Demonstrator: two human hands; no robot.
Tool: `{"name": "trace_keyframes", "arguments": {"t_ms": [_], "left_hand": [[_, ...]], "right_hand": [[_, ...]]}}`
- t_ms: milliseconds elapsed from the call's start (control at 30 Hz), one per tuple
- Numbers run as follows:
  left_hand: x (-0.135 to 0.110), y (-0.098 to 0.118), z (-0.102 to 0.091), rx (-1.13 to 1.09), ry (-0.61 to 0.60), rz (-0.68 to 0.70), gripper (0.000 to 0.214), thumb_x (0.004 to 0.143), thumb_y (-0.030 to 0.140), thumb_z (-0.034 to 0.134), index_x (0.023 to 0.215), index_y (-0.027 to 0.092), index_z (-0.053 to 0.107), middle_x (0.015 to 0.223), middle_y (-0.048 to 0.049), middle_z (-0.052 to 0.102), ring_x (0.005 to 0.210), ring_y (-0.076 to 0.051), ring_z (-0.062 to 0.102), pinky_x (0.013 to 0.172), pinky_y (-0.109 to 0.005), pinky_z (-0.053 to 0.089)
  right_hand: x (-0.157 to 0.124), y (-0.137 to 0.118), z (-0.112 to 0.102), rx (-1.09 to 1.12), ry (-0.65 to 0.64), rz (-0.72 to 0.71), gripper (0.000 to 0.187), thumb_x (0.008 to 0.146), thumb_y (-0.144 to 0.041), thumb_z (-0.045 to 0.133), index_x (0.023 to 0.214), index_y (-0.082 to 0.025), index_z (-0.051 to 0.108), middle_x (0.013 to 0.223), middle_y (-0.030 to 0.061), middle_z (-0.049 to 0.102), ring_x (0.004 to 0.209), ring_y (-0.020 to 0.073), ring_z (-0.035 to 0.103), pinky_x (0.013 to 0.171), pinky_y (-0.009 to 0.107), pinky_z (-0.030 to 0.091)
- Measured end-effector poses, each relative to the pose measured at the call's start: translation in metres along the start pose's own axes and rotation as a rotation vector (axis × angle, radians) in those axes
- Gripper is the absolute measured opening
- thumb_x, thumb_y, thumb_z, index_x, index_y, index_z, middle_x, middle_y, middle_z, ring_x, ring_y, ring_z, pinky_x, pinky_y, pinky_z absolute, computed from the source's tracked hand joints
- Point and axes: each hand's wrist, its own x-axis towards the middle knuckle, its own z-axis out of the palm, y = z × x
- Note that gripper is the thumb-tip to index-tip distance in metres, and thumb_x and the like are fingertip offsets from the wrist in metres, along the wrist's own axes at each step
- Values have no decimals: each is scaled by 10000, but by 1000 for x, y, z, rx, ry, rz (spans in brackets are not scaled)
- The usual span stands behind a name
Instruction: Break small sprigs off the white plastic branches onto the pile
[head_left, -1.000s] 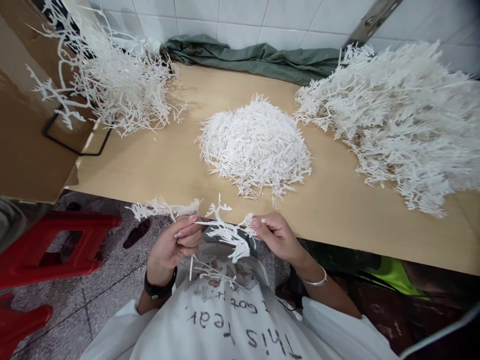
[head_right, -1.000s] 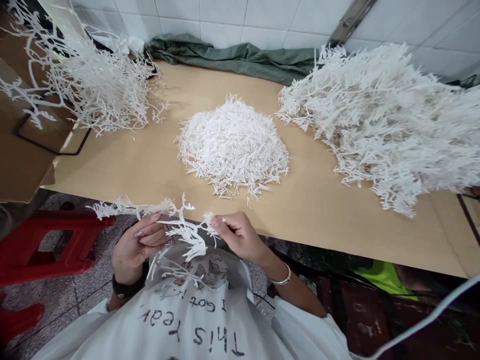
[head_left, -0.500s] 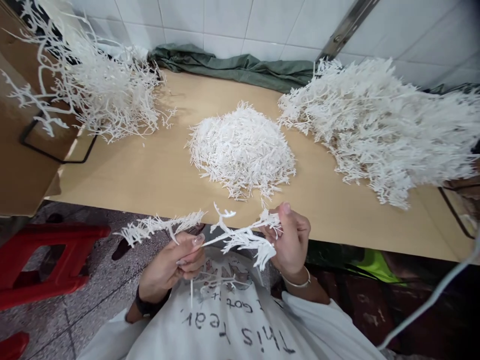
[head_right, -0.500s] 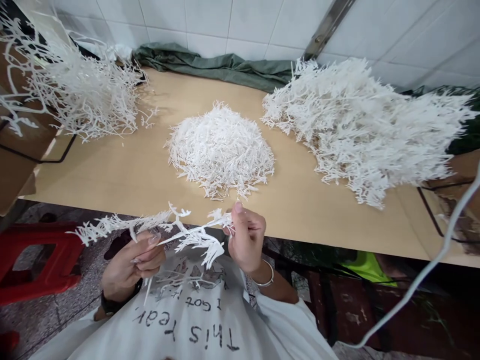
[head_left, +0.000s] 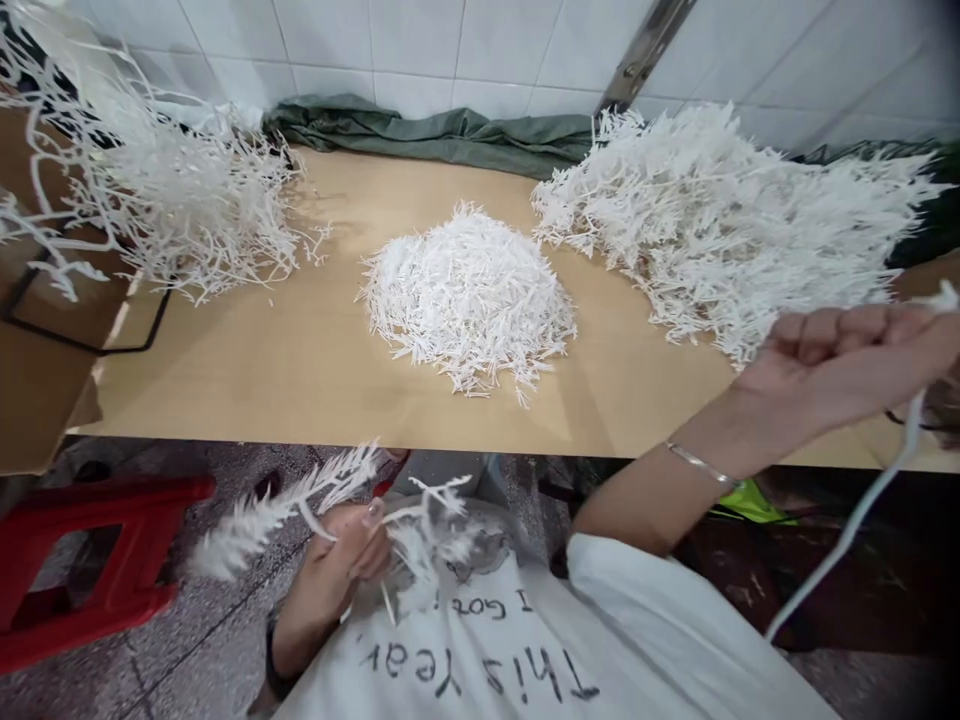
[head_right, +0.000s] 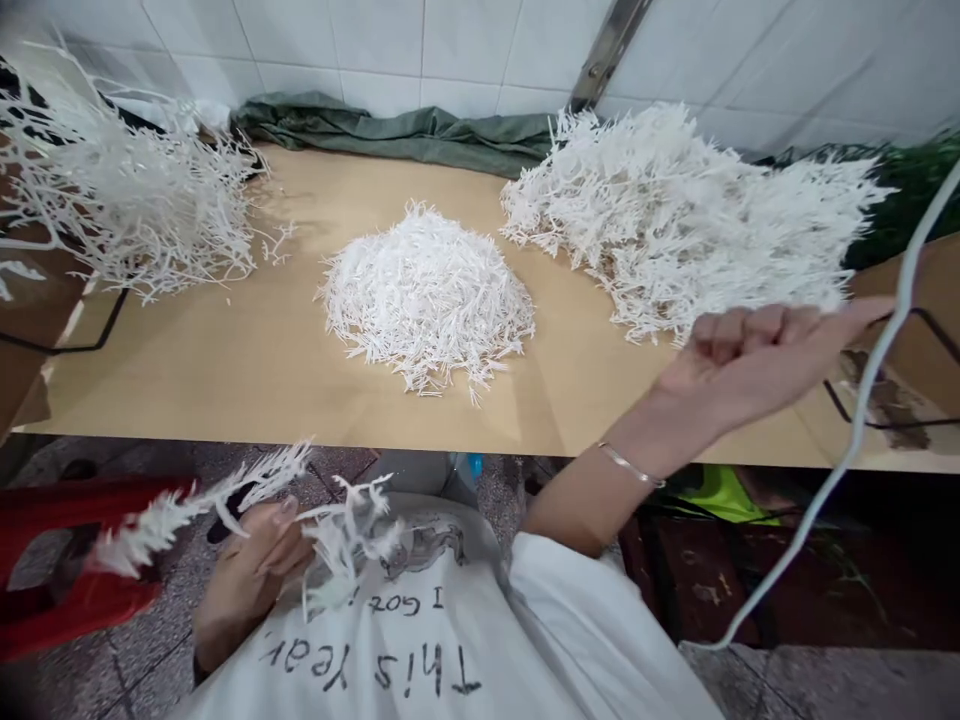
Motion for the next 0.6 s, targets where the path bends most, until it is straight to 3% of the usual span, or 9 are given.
{"name": "trace_keyframes", "arguments": {"t_ms": [67,100,167,233,333,400,500,533,600], "left_hand": [[0,-2,0,10,43,-5,545,832,501,594,474,158,368,421,71,215,389,-52,192,396,-204,182],[2,-2,1,11,33,-6,552,827,505,599,467,158,365,424,68,218,395,-54,198,402,-207,188],[7,0,6,-7,17,12,579,816,512,609,447,157,339,421,66,210,399,-53,204,412,-209,197],[12,4,13,-40,32,33,606,810,502,622,431,157,297,413,64,185,405,-56,222,416,-204,200],[19,12,21,-107,51,76,638,786,471,661,418,152,249,392,68,132,398,-54,209,401,-187,188],[24,17,23,-159,61,122,633,760,436,698,424,145,248,382,79,96,377,-41,150,382,-172,175],[31,23,21,-227,95,167,611,747,378,720,442,139,247,383,93,62,357,-24,82,358,-147,170],[33,25,20,-247,100,174,613,747,364,721,446,139,236,383,95,56,352,-21,72,352,-139,173],[37,27,17,-282,87,193,622,759,345,708,448,140,210,384,96,57,349,-17,64,349,-130,192]], "right_hand": [[16,15,2,126,45,24,488,787,-550,517,503,-209,314,462,-99,129,400,28,134,473,310,120],[17,24,8,157,-61,48,445,790,-501,550,531,-209,336,474,-97,191,411,32,186,467,287,142],[9,39,29,57,-426,76,363,839,-443,518,600,-209,377,530,-69,331,462,58,314,473,257,237],[-2,52,49,-197,-592,-18,298,892,-392,439,658,-210,400,570,-46,384,505,88,365,519,267,311],[-8,64,65,-572,-556,-240,128,865,-252,450,745,-207,455,666,5,496,625,152,466,639,322,384],[-9,67,65,-672,-500,-355,25,824,-214,488,834,-197,504,832,65,576,819,224,521,756,382,405],[-23,60,57,-525,-430,-426,98,868,-282,497,889,-198,543,937,86,602,931,238,517,833,404,409],[-32,55,54,-401,-489,-416,140,895,-323,478,892,-203,550,917,73,608,890,212,530,808,378,425],[-53,44,50,-124,-766,-353,245,926,-419,432,918,-210,561,875,48,614,788,163,543,718,319,453]]}}
